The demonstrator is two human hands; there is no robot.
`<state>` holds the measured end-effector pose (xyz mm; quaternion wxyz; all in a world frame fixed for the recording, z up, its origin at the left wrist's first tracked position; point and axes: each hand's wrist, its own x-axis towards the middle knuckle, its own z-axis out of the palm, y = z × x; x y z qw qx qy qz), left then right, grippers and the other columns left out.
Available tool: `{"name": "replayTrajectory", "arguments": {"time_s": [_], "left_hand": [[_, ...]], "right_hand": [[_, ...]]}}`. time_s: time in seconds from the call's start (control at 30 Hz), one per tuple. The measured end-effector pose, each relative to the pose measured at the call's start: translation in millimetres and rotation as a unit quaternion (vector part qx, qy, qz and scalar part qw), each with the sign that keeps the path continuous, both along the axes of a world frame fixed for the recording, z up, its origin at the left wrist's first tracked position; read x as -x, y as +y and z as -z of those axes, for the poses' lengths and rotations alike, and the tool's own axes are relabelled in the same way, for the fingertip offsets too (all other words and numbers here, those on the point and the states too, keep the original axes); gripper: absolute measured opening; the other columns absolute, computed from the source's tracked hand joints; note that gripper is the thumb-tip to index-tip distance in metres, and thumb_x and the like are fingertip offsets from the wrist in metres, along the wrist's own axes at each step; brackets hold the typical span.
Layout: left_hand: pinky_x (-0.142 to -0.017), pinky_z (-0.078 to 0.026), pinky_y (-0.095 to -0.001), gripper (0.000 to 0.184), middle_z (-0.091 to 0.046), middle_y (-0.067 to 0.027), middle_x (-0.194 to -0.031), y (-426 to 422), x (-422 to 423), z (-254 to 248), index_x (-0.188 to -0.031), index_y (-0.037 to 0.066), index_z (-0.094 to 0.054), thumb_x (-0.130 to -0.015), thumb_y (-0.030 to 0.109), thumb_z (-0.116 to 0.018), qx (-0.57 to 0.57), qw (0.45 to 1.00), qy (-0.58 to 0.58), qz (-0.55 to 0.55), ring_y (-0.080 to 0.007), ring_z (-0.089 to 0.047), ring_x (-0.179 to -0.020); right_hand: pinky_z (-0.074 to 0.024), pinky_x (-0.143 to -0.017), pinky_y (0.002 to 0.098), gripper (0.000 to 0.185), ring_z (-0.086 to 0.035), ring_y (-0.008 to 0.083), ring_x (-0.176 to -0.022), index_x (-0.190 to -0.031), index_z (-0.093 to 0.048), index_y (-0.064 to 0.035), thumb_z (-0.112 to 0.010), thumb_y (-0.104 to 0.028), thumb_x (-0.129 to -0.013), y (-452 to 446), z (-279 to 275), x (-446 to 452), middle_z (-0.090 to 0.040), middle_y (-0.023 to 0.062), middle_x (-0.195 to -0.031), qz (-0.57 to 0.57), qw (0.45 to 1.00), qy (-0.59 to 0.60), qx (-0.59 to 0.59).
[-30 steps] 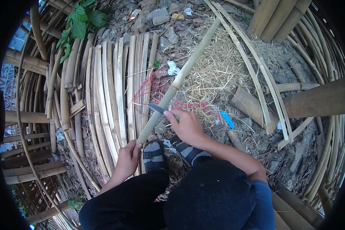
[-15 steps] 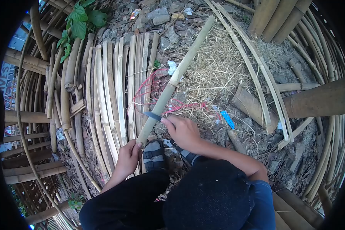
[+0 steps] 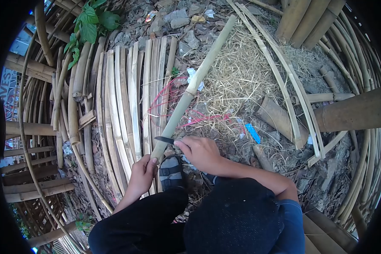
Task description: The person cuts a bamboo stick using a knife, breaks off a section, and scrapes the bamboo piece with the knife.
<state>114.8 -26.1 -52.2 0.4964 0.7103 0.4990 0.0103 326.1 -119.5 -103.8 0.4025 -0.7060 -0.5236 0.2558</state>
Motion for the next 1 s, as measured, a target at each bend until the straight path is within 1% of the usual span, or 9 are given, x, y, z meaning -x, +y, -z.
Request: {"name": "replayTrajectory", "arguments": {"time_s": [0.13,0.17,0.3,0.4,0.53,0.57,0.73,0.83,1.0], "left_hand": [[-0.055,-0.044,-0.0332,0.029,-0.057,-0.0083,-0.062,-2,4,1,-0.090,-0.003,-0.060,-0.107,0.020,-0.054,0.014,1.000,-0.004,-0.006,-0.0142,-0.053,-0.055],[-0.055,-0.044,-0.0331,0.029,-0.057,-0.0082,-0.062,0,3,0,-0.090,-0.002,-0.060,-0.107,0.020,-0.054,0.009,1.000,0.002,0.002,-0.0140,-0.053,-0.055],[-0.055,-0.044,-0.0331,0.029,-0.058,-0.0082,-0.062,-2,4,1,-0.091,-0.002,-0.061,-0.108,0.021,-0.053,0.013,1.000,-0.003,-0.005,-0.0141,-0.054,-0.056],[-0.055,-0.044,-0.0330,0.030,-0.058,-0.0079,-0.062,1,2,0,-0.091,-0.002,-0.061,-0.108,0.021,-0.053,0.000,1.000,-0.005,0.008,-0.0141,-0.055,-0.056],[-0.055,-0.044,-0.0327,0.030,-0.058,-0.0077,-0.062,-2,7,2,-0.091,-0.002,-0.061,-0.108,0.022,-0.053,0.015,1.000,0.003,0.000,-0.0137,-0.054,-0.056],[-0.055,-0.044,-0.0325,0.030,-0.058,-0.0071,-0.062,0,5,2,-0.091,-0.002,-0.061,-0.108,0.022,-0.053,0.014,1.000,-0.001,0.001,-0.0132,-0.054,-0.056],[-0.054,-0.042,-0.0302,0.030,-0.056,-0.0039,-0.062,-2,7,2,-0.090,-0.002,-0.061,-0.108,0.020,-0.053,0.054,0.998,-0.018,-0.022,-0.0103,-0.050,-0.056],[-0.053,-0.040,-0.0285,0.030,-0.054,-0.0023,-0.063,1,3,0,-0.090,-0.002,-0.061,-0.108,0.020,-0.052,0.079,0.996,-0.025,-0.034,-0.0090,-0.048,-0.056],[-0.053,-0.037,-0.0268,0.029,-0.052,-0.0004,-0.064,3,3,-1,-0.091,-0.001,-0.061,-0.109,0.020,-0.052,0.114,0.991,-0.051,-0.049,-0.0080,-0.047,-0.057]], "right_hand": [[-0.0517,-0.062,0.0488,0.031,-0.067,0.0387,-0.070,-0.090,-0.071,-0.0049,-0.061,-0.032,-0.102,4,-5,-12,-0.068,0.0168,-0.077,0.027,0.996,0.059,0.061],[-0.0518,-0.062,0.0486,0.031,-0.067,0.0380,-0.069,-0.089,-0.071,-0.0046,-0.060,-0.031,-0.102,3,-4,0,-0.068,0.0168,-0.074,0.018,1.000,0.017,-0.014],[-0.0537,-0.063,0.0480,0.032,-0.069,0.0375,-0.071,-0.091,-0.072,-0.0047,-0.061,-0.032,-0.102,11,0,-19,-0.070,0.0164,-0.078,0.074,0.997,0.016,-0.002],[-0.0537,-0.063,0.0479,0.031,-0.069,0.0378,-0.071,-0.092,-0.072,-0.0045,-0.061,-0.032,-0.101,-1,1,1,-0.070,0.0166,-0.079,-0.005,1.000,-0.017,-0.012],[-0.0533,-0.064,0.0488,0.031,-0.068,0.0384,-0.071,-0.091,-0.072,-0.0044,-0.061,-0.031,-0.102,8,-6,-16,-0.070,0.0180,-0.082,0.066,0.996,0.041,0.045],[-0.0526,-0.063,0.0489,0.031,-0.068,0.0381,-0.071,-0.092,-0.072,-0.0051,-0.060,-0.031,-0.102,4,-2,-8,-0.070,0.0175,-0.081,0.025,0.999,0.032,-0.006],[-0.0527,-0.063,0.0490,0.030,-0.068,0.0386,-0.071,-0.092,-0.072,-0.0059,-0.060,-0.032,-0.102,5,1,-14,-0.070,0.0166,-0.081,0.060,0.996,0.023,0.053],[-0.0522,-0.062,0.0482,0.031,-0.068,0.0394,-0.070,-0.094,-0.073,-0.0058,-0.060,-0.033,-0.102,-4,9,-1,-0.070,0.0173,-0.079,-0.003,1.000,-0.003,0.003],[-0.0517,-0.062,0.0482,0.032,-0.068,0.0385,-0.068,-0.093,-0.073,-0.0056,-0.061,-0.035,-0.101,3,3,-12,-0.069,0.0173,-0.076,0.049,0.997,0.051,0.039]]}}
